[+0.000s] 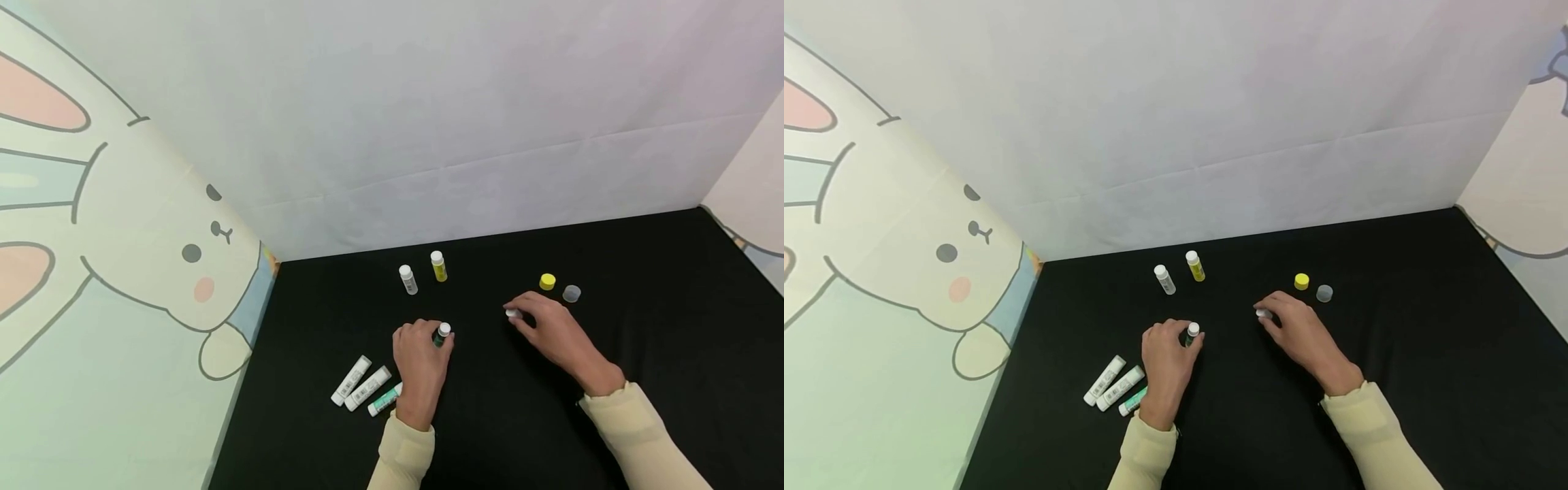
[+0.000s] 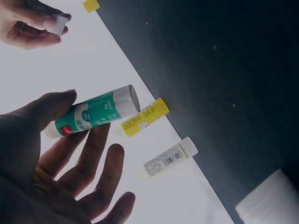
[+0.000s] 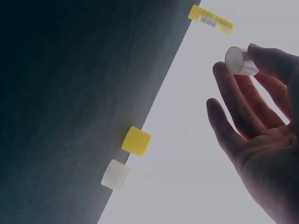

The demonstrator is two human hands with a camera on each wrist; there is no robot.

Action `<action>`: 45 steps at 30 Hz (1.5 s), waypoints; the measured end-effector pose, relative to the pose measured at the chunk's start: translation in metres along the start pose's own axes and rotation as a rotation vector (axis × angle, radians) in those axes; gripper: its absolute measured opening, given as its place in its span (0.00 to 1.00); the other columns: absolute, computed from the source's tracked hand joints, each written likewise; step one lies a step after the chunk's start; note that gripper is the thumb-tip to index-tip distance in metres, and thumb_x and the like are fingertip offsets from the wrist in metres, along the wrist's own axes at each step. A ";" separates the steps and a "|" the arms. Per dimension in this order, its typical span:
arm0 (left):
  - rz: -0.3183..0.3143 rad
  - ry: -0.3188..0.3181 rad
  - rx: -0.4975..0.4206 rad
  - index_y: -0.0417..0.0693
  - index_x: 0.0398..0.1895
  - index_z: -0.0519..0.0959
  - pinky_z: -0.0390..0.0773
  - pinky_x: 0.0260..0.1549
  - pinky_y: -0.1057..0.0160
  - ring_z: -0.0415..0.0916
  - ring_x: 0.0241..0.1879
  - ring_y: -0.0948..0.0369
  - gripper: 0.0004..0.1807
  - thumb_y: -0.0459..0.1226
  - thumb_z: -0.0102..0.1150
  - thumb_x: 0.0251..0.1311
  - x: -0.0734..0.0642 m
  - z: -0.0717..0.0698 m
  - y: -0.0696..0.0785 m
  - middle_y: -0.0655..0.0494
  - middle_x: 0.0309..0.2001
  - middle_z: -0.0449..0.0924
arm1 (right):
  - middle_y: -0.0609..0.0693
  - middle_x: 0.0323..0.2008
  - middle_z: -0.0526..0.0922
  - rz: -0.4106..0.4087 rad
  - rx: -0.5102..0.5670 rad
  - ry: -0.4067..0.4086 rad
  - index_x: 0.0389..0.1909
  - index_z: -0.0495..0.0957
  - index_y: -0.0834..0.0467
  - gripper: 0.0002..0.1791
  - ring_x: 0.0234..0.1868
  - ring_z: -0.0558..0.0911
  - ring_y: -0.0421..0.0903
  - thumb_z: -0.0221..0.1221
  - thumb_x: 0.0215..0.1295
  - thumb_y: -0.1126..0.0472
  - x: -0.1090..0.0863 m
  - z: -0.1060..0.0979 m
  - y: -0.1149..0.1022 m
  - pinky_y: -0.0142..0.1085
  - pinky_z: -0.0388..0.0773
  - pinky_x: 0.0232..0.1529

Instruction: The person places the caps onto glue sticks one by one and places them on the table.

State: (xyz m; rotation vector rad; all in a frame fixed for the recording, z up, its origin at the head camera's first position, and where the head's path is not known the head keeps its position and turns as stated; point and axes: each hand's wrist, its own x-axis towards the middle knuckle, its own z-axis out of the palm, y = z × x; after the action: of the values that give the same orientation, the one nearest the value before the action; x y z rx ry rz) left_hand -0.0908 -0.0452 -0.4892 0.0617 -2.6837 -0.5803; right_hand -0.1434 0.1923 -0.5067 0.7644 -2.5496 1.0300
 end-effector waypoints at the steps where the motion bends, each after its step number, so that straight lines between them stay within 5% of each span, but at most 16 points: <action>1: 0.004 0.003 -0.001 0.51 0.35 0.91 0.80 0.52 0.49 0.79 0.32 0.57 0.09 0.42 0.82 0.54 0.000 0.000 0.001 0.58 0.32 0.87 | 0.50 0.44 0.87 -0.005 0.001 0.006 0.46 0.88 0.61 0.14 0.42 0.86 0.46 0.72 0.60 0.75 0.000 0.000 -0.001 0.48 0.85 0.42; 15: 0.042 -0.043 0.003 0.53 0.37 0.91 0.77 0.55 0.49 0.79 0.36 0.58 0.10 0.44 0.81 0.56 -0.007 -0.002 0.011 0.59 0.34 0.87 | 0.48 0.46 0.87 -0.081 0.046 0.057 0.47 0.88 0.58 0.19 0.43 0.86 0.44 0.73 0.57 0.77 0.000 0.004 -0.023 0.43 0.85 0.43; 25: 0.112 0.001 0.033 0.55 0.35 0.91 0.78 0.55 0.51 0.80 0.38 0.58 0.07 0.43 0.81 0.56 -0.013 0.002 0.015 0.61 0.34 0.87 | 0.46 0.47 0.85 -0.180 0.108 0.071 0.48 0.88 0.57 0.22 0.44 0.86 0.41 0.75 0.53 0.77 -0.003 0.012 -0.039 0.17 0.74 0.51; 37: 0.147 0.048 0.023 0.54 0.35 0.91 0.78 0.54 0.52 0.80 0.38 0.59 0.09 0.41 0.84 0.52 -0.016 0.004 0.016 0.61 0.34 0.87 | 0.48 0.50 0.84 -0.263 0.191 0.090 0.54 0.86 0.61 0.29 0.44 0.86 0.43 0.76 0.49 0.79 -0.004 0.017 -0.056 0.16 0.73 0.54; 45: 0.163 0.045 0.014 0.54 0.35 0.91 0.78 0.55 0.51 0.80 0.39 0.58 0.09 0.41 0.83 0.52 -0.018 0.004 0.015 0.61 0.35 0.87 | 0.47 0.49 0.84 -0.326 0.255 0.077 0.48 0.87 0.59 0.25 0.44 0.85 0.42 0.76 0.48 0.80 -0.004 0.020 -0.060 0.18 0.75 0.54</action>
State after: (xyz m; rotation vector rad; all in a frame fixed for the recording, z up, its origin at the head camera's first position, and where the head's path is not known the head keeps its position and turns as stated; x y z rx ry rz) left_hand -0.0753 -0.0279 -0.4933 -0.1374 -2.6176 -0.5029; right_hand -0.1072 0.1429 -0.4894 1.1385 -2.1578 1.2533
